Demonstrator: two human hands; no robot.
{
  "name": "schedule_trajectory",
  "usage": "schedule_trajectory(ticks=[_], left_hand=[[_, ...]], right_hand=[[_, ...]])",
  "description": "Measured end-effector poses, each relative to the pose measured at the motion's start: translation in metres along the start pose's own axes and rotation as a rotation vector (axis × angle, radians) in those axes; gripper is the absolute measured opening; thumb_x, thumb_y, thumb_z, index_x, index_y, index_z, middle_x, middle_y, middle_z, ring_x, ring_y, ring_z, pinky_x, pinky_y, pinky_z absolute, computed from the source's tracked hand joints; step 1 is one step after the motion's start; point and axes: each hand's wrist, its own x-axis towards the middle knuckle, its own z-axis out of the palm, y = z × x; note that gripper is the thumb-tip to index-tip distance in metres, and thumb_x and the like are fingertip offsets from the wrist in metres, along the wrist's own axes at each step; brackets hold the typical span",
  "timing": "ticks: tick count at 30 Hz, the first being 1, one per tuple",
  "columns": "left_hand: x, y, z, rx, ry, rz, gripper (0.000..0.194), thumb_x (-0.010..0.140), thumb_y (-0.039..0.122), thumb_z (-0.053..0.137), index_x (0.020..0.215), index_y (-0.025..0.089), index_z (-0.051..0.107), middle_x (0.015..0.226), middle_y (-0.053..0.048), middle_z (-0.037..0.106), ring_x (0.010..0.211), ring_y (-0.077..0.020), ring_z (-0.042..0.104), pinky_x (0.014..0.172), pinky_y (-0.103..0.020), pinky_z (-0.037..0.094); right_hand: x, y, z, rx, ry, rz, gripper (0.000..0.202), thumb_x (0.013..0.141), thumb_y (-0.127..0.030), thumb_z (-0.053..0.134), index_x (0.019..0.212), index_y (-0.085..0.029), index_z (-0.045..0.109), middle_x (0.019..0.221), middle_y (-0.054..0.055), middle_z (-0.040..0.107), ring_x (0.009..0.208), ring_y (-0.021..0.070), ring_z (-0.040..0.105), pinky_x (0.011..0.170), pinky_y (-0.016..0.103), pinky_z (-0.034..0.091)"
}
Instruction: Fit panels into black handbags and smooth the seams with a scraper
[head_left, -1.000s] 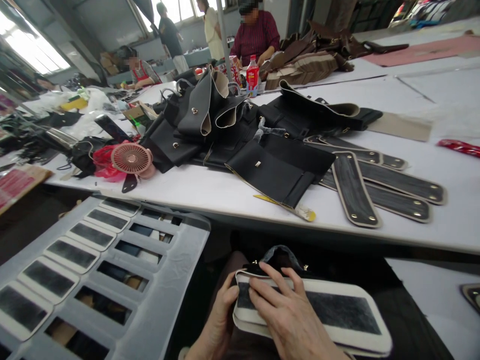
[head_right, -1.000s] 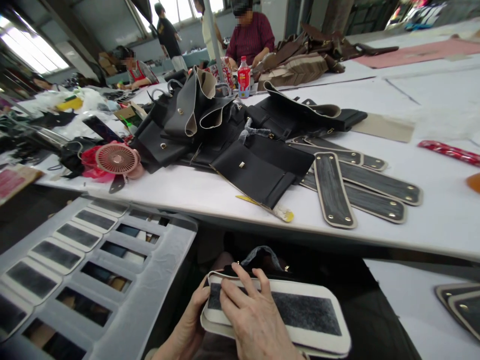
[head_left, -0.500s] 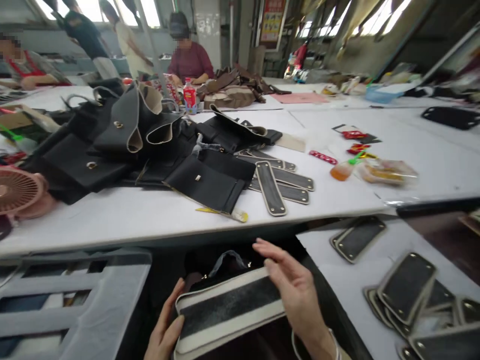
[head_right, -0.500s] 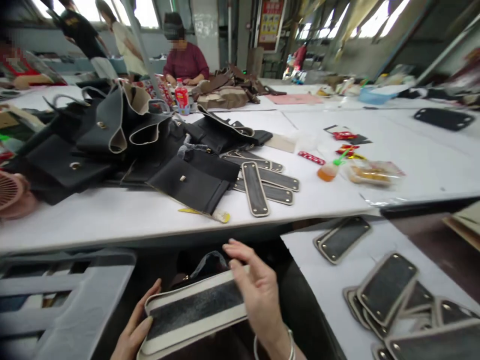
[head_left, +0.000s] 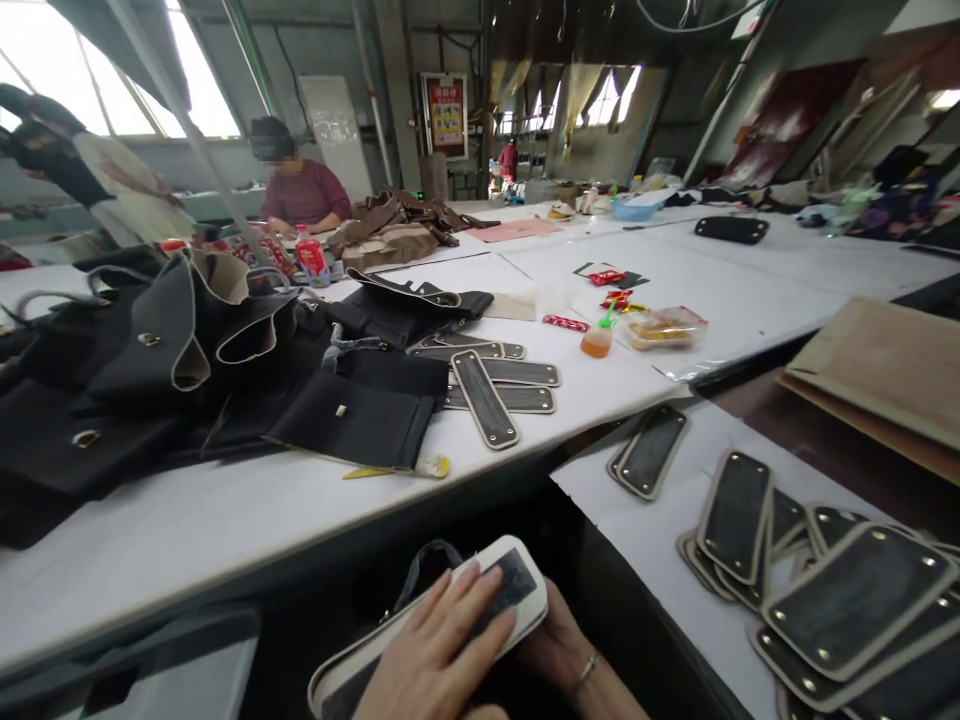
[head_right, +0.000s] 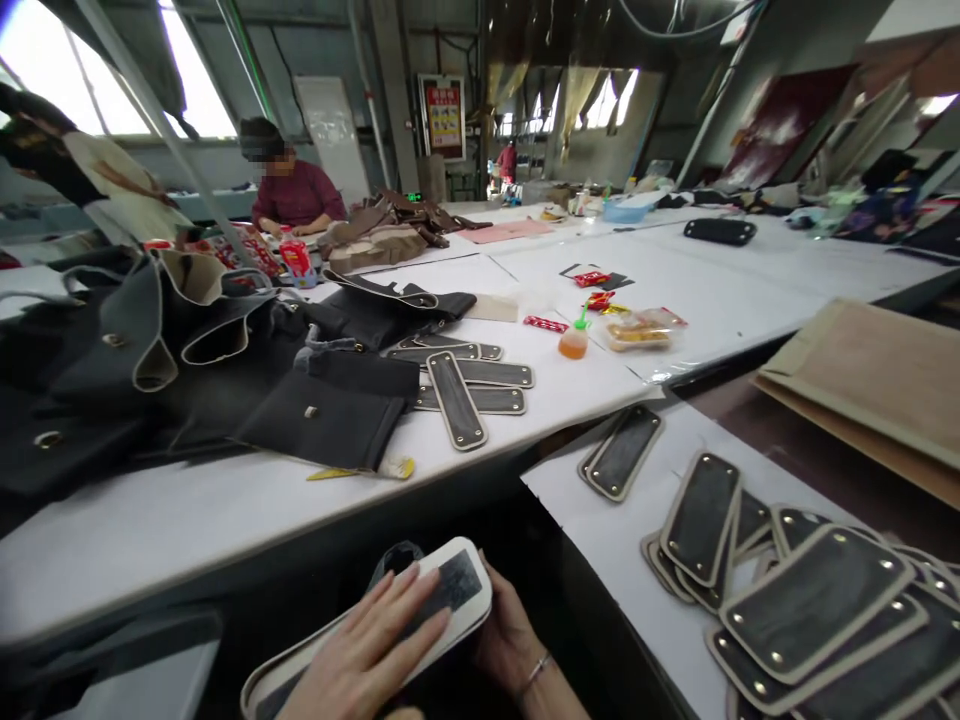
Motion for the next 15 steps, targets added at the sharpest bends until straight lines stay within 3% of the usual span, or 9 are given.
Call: schedule_trajectory(ticks=[3,6,9,12,15], left_hand=[[0.029,0.005,0.024,0.047,-0.108,0.086,0.081,0.088,0.070,0.034,0.147,0.015,0.034,0.148,-0.007,0.045,0.137,-0.0223,0.040,0.111,-0.034,0.037],[0.029,0.007,0.037,0.053,-0.133,0.088,0.065,0.096,0.055,0.036,0.147,0.016,0.033,0.147,-0.004,0.047,0.136,-0.0190,0.041,0.114,-0.032,0.032],[0.023,0.007,0.039,0.114,-0.128,0.107,0.047,0.102,0.033,0.034,0.147,0.020,0.035,0.145,0.001,0.049,0.133,-0.0154,0.045,0.117,-0.030,0.026],[0.023,0.007,0.037,0.200,-0.139,0.141,0.044,0.102,0.033,0.031,0.144,0.022,0.041,0.142,0.003,0.052,0.128,-0.0148,0.050,0.118,-0.032,0.021],[0.024,0.008,0.038,0.212,-0.131,0.139,0.042,0.102,0.033,0.032,0.141,0.023,0.045,0.142,0.004,0.052,0.133,-0.0149,0.045,0.118,-0.034,0.017]], right_hand=[[0.005,-0.004,-0.012,0.142,-0.079,0.002,0.028,0.078,-0.031,0.074,0.094,-0.008,0.072,0.092,0.009,0.074,0.085,0.0158,0.068,0.079,0.023,0.051],[0.015,0.001,-0.021,0.233,-0.121,0.024,0.025,0.076,-0.027,0.078,0.090,-0.007,0.071,0.085,0.008,0.074,0.081,0.0131,0.067,0.075,0.019,0.051],[0.026,0.009,-0.027,0.308,-0.152,0.040,0.024,0.076,-0.029,0.079,0.085,-0.009,0.071,0.078,0.005,0.073,0.080,0.0123,0.067,0.072,0.018,0.050],[0.032,0.013,-0.029,0.357,-0.184,0.064,0.026,0.077,-0.035,0.080,0.083,-0.011,0.071,0.077,0.003,0.073,0.076,0.0097,0.066,0.066,0.015,0.049],[0.033,0.014,-0.031,0.362,-0.225,0.114,0.029,0.072,-0.037,0.084,0.082,-0.012,0.071,0.077,0.001,0.072,0.071,0.0065,0.064,0.058,0.010,0.046]])
